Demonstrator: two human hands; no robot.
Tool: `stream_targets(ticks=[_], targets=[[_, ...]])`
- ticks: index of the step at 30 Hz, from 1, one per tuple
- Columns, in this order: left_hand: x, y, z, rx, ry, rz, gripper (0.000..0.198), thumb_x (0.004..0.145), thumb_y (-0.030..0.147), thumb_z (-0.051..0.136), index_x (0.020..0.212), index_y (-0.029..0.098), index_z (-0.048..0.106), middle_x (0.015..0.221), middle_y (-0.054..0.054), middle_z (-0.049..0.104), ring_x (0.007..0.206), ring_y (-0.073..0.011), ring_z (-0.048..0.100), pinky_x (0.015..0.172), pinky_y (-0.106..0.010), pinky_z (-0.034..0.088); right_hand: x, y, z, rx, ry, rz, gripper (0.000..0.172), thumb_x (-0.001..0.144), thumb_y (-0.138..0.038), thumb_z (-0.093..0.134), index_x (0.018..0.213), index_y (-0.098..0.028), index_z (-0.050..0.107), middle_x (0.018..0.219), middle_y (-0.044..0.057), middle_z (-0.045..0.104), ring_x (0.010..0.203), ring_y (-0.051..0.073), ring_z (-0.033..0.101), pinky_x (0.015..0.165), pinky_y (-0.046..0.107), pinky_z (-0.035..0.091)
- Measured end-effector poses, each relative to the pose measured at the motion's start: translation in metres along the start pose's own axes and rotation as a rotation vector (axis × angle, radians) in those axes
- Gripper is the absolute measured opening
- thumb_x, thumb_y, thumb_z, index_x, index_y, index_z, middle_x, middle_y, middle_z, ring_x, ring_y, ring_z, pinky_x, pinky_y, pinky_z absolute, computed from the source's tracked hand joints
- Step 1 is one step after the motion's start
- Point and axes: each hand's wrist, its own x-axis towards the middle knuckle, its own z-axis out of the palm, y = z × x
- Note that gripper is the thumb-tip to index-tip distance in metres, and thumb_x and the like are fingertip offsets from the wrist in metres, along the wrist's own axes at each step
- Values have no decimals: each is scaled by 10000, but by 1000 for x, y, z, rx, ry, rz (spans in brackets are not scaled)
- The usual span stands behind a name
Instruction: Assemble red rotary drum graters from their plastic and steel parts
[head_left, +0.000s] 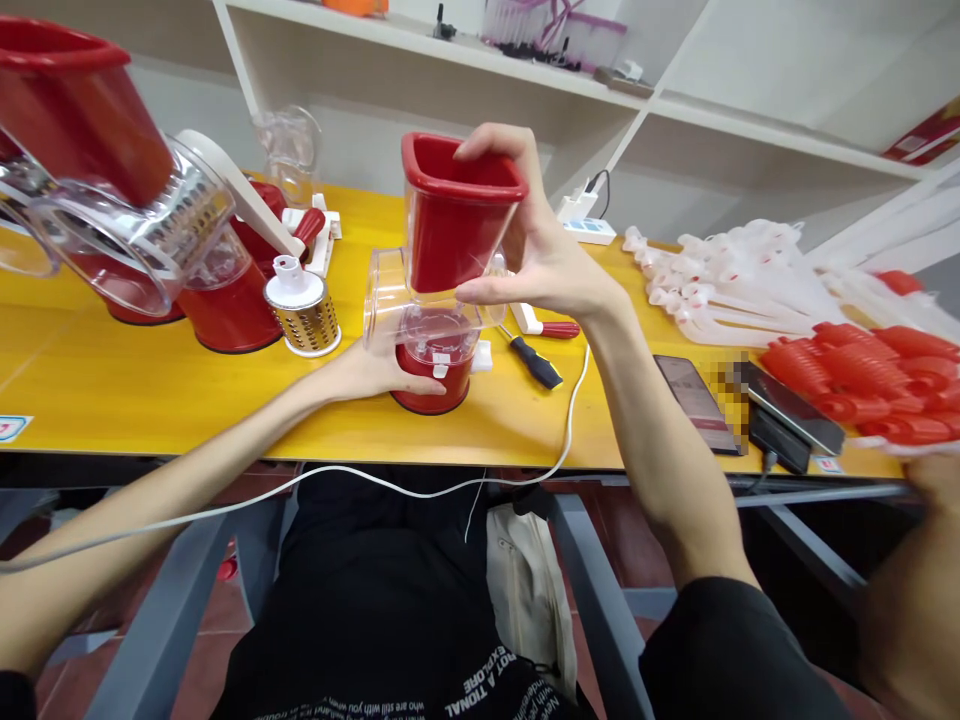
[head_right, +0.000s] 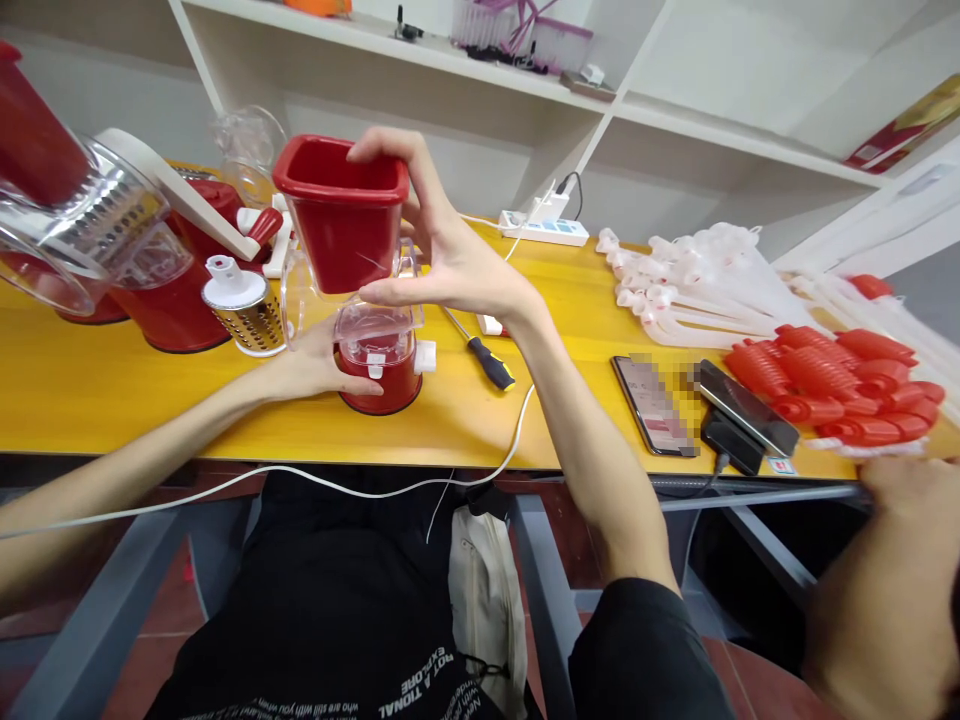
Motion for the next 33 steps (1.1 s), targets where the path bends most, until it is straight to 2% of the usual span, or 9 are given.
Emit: stream_targets(ticks=[4, 7, 12, 16, 19, 23, 27, 30, 33], targets=[[13, -11, -14, -77, -175, 35, 857, 674, 392, 892, 1444, 268, 539, 1507, -86, 565, 1405, -316, 537, 1235, -523, 377, 1, 0, 2, 1, 17, 11, 795, 709, -507, 809, 1284, -242, 328, 1443, 53, 383, 1191, 123, 522, 1061, 274, 547], [16, -17, -16, -74, -194, 15, 905, 665, 417, 900, 1466, 256, 512, 1531, -103, 537, 1433, -325, 504, 1244, -529, 356, -1, -1, 3, -31, 37, 12, 796, 699, -535, 809, 1268, -240, 337, 1421, 55, 397, 1156, 128, 526, 1035, 274, 554], [11, -18, -8, 18, -56, 0, 820, 666, 420, 892, 1399, 243, 571, 1528, -90, 539, 1434, -317, 500, 1255, -524, 345, -3, -16, 16, -139, 132, 102, 794, 692, -674, 740, 1185, -245, 289, 1316, 34, 437, 1014, 112, 527, 918, 305, 576], [7, -12, -3, -13, -10, -11, 860, 645, 381, 892, 1410, 215, 537, 1503, -114, 556, 1408, -320, 524, 1251, -528, 353, -5, -31, 31, -325, 252, 191, 625, 755, -569, 661, 1125, -257, 265, 1274, 43, 478, 1027, 141, 521, 904, 324, 571], [-1, -7, 2, -36, 39, -45, 872, 641, 396, 897, 1401, 187, 525, 1479, -133, 573, 1397, -339, 528, 1235, -529, 373, -6, -36, 43, -451, 321, 293, 628, 768, -585, 612, 1178, -269, 256, 1326, 48, 503, 1089, 175, 542, 944, 364, 560], [-11, -1, 18, -114, 246, -63, 862, 646, 426, 884, 1380, 182, 503, 1461, -131, 580, 1369, -333, 550, 1192, -495, 429, 1, -39, 62, -610, 458, 430, 677, 777, -591, 561, 1261, -253, 229, 1352, 75, 489, 986, 228, 579, 915, 473, 522], [-13, 5, 29, 7, 442, -38, 708, 706, 492, 858, 1271, 169, 578, 1286, -113, 681, 1210, -310, 641, 1104, -467, 497, 11, -44, 78, -765, 513, 679, 812, 802, -584, 531, 1432, -258, 136, 1410, 118, 423, 1091, 331, 573, 910, 565, 491], [-11, 5, 26, 79, 427, -23, 647, 754, 484, 837, 1272, 168, 612, 1234, -105, 711, 1162, -304, 664, 1081, -469, 511, 8, -46, 74, -737, 475, 644, 806, 846, -629, 563, 1425, -246, 152, 1416, 136, 405, 1131, 333, 565, 974, 571, 484], [-9, -1, 18, 45, 364, -23, 689, 749, 463, 842, 1338, 197, 601, 1290, -98, 698, 1208, -303, 649, 1114, -487, 497, -5, -47, 54, -599, 326, 433, 811, 859, -689, 570, 1377, -172, 219, 1432, 161, 379, 1244, 307, 505, 1119, 555, 449]])
